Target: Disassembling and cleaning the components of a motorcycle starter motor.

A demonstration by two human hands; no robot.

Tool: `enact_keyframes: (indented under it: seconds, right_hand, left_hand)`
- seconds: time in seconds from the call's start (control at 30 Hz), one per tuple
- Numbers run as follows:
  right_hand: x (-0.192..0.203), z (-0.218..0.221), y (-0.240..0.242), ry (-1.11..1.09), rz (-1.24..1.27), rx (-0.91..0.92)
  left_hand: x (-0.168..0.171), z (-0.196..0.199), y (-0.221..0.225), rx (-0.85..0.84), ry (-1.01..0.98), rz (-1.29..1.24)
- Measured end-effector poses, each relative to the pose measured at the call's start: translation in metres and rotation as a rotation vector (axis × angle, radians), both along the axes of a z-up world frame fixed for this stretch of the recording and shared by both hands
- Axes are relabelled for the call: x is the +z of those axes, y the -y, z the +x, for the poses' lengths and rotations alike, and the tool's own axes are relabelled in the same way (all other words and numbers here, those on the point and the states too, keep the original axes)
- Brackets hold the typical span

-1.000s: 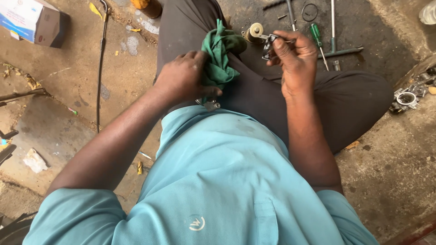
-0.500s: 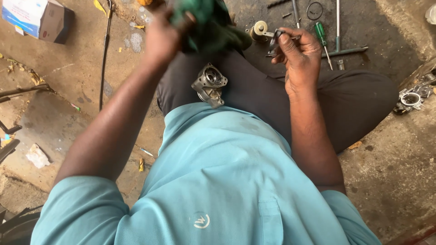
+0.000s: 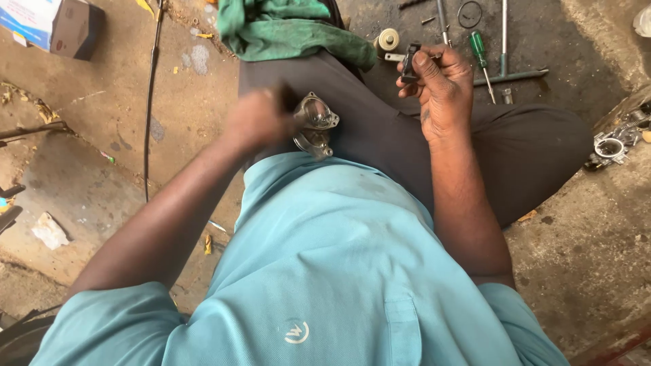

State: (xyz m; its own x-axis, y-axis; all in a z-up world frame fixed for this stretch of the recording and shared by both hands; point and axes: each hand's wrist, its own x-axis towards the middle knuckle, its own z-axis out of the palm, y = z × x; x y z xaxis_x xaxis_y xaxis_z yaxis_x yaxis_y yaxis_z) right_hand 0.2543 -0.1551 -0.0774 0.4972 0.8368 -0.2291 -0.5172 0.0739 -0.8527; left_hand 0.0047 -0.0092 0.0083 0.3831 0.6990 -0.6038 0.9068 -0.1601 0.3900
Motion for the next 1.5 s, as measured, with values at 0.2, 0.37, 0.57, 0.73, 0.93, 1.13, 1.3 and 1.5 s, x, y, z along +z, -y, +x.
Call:
enact_keyframes:
  seconds: [0.2,0.37,0.57,0.73,0.93,1.13,1.3,1.5]
  right_hand:
    - [-0.003,-0.014,0.002,0.078,-0.069,0.082]
    - [0.005,-0.038,0.000,0.286,0.021,0.303]
    - [0.007,-0.055,-0.002,0.450,0.017,0.267]
    - [0.008,-0.054,-0.003,0.656,-0.029,0.292]
    - [0.021,-0.058,-0.007,0.866,-0.006,0.261]
    - [0.032,-0.067,-0.007,1.106,0.061,0.223]
    - [0.031,-0.069,-0.008,1.197,0.022,0.190]
    - [0.024,-0.070,-0.012,1.156,-0.045,0.209]
  left_hand:
    - [-0.021,-0.011,0.021,-0.313,-0.084,-0.031]
    - [-0.049,-0.019,0.013,-0.051,0.535,-0.359]
    - [-0.062,-0.016,0.013,-0.103,0.615,-0.297]
    - [-0.049,-0.009,0.017,-0.127,0.565,-0.232]
    - [-0.049,-0.009,0.015,-0.122,0.515,-0.196]
    - [-0.054,-0.006,0.011,-0.181,0.524,-0.188]
    - [-0.051,-0.002,0.008,-0.232,0.504,-0.195]
    - [-0.045,0.004,0.004,-0.175,0.502,-0.284]
